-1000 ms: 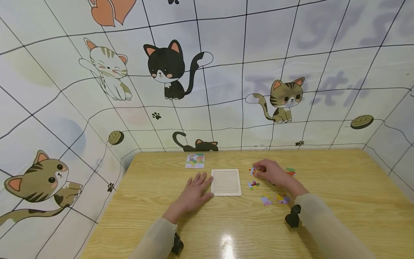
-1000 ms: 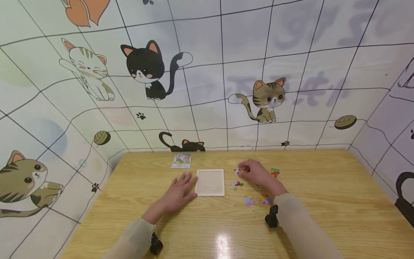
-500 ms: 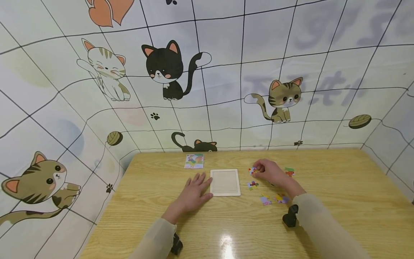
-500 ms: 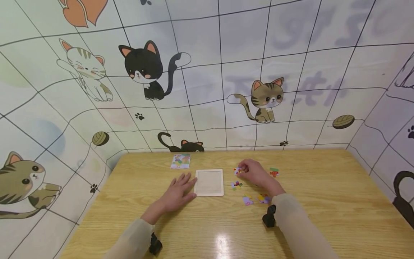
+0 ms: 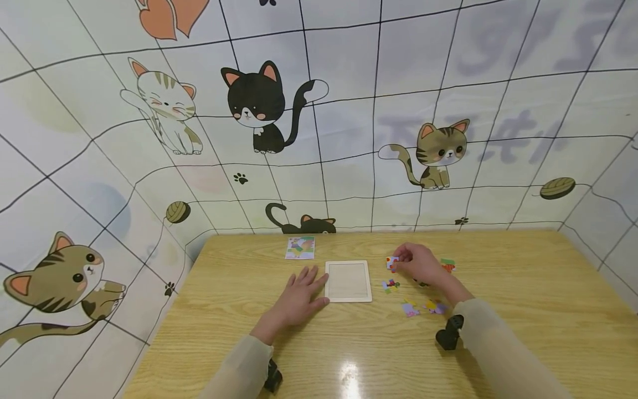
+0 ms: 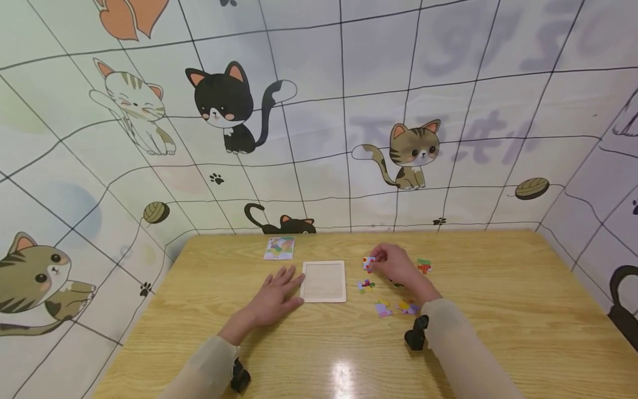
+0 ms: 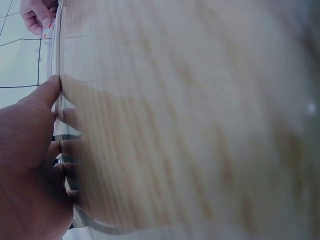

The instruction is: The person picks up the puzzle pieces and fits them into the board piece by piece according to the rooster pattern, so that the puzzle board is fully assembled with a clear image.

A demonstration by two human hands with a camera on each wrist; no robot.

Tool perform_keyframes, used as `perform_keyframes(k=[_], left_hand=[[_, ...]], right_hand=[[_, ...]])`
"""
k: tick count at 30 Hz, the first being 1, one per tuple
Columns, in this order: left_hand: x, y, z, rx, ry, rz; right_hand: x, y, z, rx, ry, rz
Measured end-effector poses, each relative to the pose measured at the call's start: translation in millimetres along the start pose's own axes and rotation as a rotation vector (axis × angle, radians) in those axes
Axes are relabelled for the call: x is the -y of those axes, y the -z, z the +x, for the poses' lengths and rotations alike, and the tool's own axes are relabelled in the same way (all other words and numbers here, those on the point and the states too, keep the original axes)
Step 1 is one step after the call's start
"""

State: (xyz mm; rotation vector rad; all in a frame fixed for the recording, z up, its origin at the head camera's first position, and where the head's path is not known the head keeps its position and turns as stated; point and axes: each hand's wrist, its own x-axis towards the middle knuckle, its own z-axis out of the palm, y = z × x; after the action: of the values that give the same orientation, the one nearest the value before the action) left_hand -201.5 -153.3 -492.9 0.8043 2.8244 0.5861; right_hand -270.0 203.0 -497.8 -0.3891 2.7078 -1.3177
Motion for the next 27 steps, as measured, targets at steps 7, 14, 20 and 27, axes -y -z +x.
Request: perform_keyframes(k=[7,14,20,27], left_hand=[[1.1,-0.8,1.9,0.003,0.001,0.013],[2.9,-1.5,2.1,0.006,-0.004,0.007],[3.0,-2.2,2.3,0.006,-0.003,0.005],[3.2,-2.7,2.3,0.004,-0.001,0.003]], right_hand=[[9.8,2.1,0.1,0.024,-0.024,0.012],[19.1,-5.2,3.2,0.017,-0.006,0.056],[26.6,-17.4,8.0,0.004,0.019,0.105],[44.3,-35.3,13.0,0.036,0.016,0.241]])
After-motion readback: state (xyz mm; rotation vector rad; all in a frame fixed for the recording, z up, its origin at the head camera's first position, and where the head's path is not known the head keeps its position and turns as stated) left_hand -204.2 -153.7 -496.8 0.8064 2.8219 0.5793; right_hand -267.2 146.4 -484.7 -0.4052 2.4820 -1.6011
